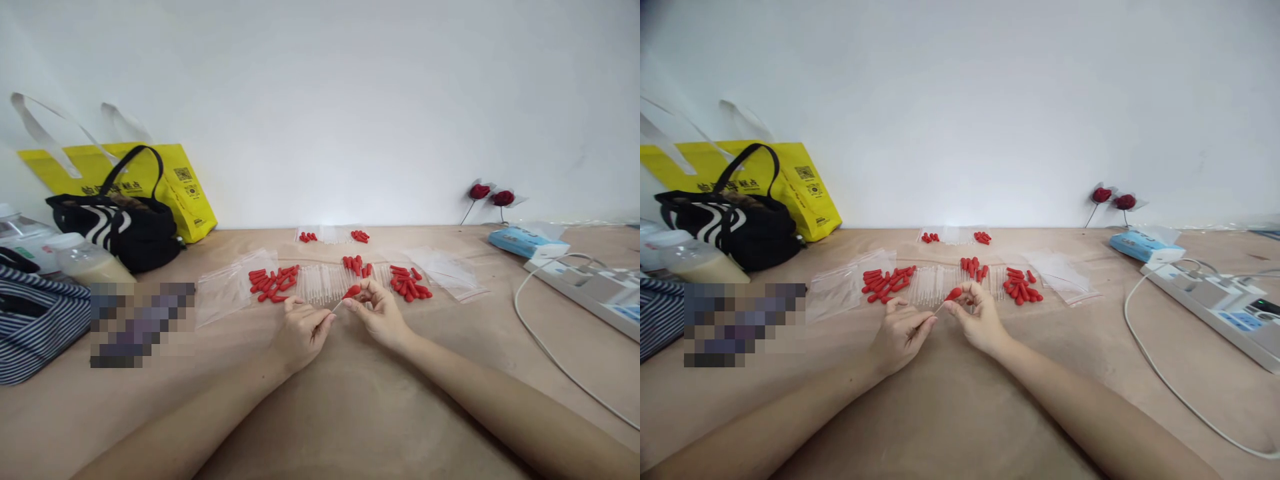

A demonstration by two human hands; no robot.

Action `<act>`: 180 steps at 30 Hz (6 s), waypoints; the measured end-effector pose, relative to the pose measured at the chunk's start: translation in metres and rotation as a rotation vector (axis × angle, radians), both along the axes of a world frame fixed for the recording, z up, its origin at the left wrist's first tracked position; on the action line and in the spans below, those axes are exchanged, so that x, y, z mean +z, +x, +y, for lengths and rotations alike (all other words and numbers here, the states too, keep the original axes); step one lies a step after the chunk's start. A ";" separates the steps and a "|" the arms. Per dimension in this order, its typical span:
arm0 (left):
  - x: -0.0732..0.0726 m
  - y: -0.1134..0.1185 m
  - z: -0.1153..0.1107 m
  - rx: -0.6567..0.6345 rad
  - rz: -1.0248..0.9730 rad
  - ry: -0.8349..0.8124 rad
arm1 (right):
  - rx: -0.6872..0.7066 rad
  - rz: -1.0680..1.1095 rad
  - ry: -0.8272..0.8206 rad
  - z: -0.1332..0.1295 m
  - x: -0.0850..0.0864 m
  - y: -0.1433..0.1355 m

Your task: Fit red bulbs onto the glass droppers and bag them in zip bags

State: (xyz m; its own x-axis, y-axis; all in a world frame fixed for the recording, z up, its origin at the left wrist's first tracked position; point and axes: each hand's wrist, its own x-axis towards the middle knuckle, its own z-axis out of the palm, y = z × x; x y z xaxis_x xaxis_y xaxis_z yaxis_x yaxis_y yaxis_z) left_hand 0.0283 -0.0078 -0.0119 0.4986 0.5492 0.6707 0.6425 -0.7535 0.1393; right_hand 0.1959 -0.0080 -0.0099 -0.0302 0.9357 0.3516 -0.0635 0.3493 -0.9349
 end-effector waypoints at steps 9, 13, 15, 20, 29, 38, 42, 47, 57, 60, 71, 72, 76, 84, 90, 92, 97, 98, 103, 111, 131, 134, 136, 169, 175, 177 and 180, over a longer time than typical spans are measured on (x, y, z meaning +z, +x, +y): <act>0.002 0.002 -0.002 0.004 -0.025 -0.077 | 0.066 0.050 -0.124 -0.004 -0.001 -0.007; 0.002 0.002 -0.001 -0.038 -0.080 -0.107 | 0.067 0.015 -0.121 0.003 0.001 -0.010; 0.002 0.001 -0.001 -0.046 -0.101 -0.137 | -0.014 -0.116 -0.159 0.017 0.007 -0.001; 0.002 0.000 0.001 -0.013 -0.079 -0.179 | -0.317 -0.476 -0.335 0.064 0.020 0.044; 0.001 0.000 0.003 0.009 -0.010 -0.202 | -0.483 -0.809 -0.447 0.094 0.009 0.052; 0.000 -0.001 0.003 0.018 0.023 -0.205 | -0.469 -1.045 -0.445 0.088 0.020 0.054; 0.001 -0.001 0.003 0.009 0.020 -0.204 | -0.496 -1.173 -0.478 0.086 0.024 0.063; 0.002 0.000 0.002 0.003 0.019 -0.204 | -0.488 -1.279 -0.477 0.087 0.020 0.058; 0.001 -0.002 0.002 0.011 -0.006 -0.173 | -0.476 -1.214 -0.348 0.073 0.027 0.049; 0.001 -0.002 0.003 0.008 -0.029 -0.163 | -0.384 -1.125 -0.233 0.056 0.032 0.045; 0.003 0.002 0.003 0.016 -0.053 -0.133 | 0.233 -0.172 -0.120 0.010 0.004 0.002; 0.002 0.002 0.004 0.017 -0.063 -0.120 | 0.252 -0.134 -0.131 0.008 0.003 -0.001; 0.000 0.003 0.005 -0.007 -0.072 -0.108 | 0.260 -0.055 -0.191 0.004 0.002 -0.011; -0.002 -0.004 0.008 0.007 -0.045 -0.082 | -0.040 -0.557 0.011 0.003 0.004 0.013; -0.003 -0.010 0.013 0.038 0.007 -0.089 | -0.713 -1.000 0.010 0.013 -0.002 0.090; -0.004 -0.010 0.014 0.022 -0.001 -0.090 | -0.814 -1.153 -0.052 0.013 -0.006 0.106; -0.006 -0.009 0.017 -0.022 0.008 -0.082 | -0.777 -1.246 -0.155 0.014 -0.009 0.109; -0.007 -0.010 0.017 -0.030 0.018 -0.078 | -0.772 -1.251 -0.174 0.015 -0.009 0.108; -0.008 -0.010 0.015 -0.035 0.047 -0.060 | -0.754 -1.250 -0.226 0.018 -0.007 0.105; -0.005 -0.007 0.012 -0.026 0.019 -0.064 | -0.750 -0.992 -0.096 0.012 0.000 0.098; -0.004 -0.005 0.012 -0.061 0.001 0.016 | 0.054 -0.736 0.423 -0.001 -0.007 0.038; -0.005 -0.006 0.013 -0.075 0.014 0.034 | 0.047 -0.714 0.404 -0.003 -0.007 0.036; -0.006 -0.007 0.014 -0.087 0.034 0.043 | 0.039 -0.687 0.396 -0.004 -0.007 0.035; 0.001 -0.001 0.001 -0.047 0.198 0.251 | -0.057 -0.797 0.678 -0.009 -0.017 0.027; 0.003 0.000 0.001 -0.067 0.227 0.299 | -0.156 -1.009 0.641 -0.012 -0.012 0.027; 0.003 0.000 0.000 -0.072 0.214 0.299 | -0.175 -1.012 0.665 -0.013 -0.011 0.026; 0.003 0.001 -0.001 -0.076 0.182 0.281 | -0.181 -0.987 0.712 -0.014 -0.011 0.025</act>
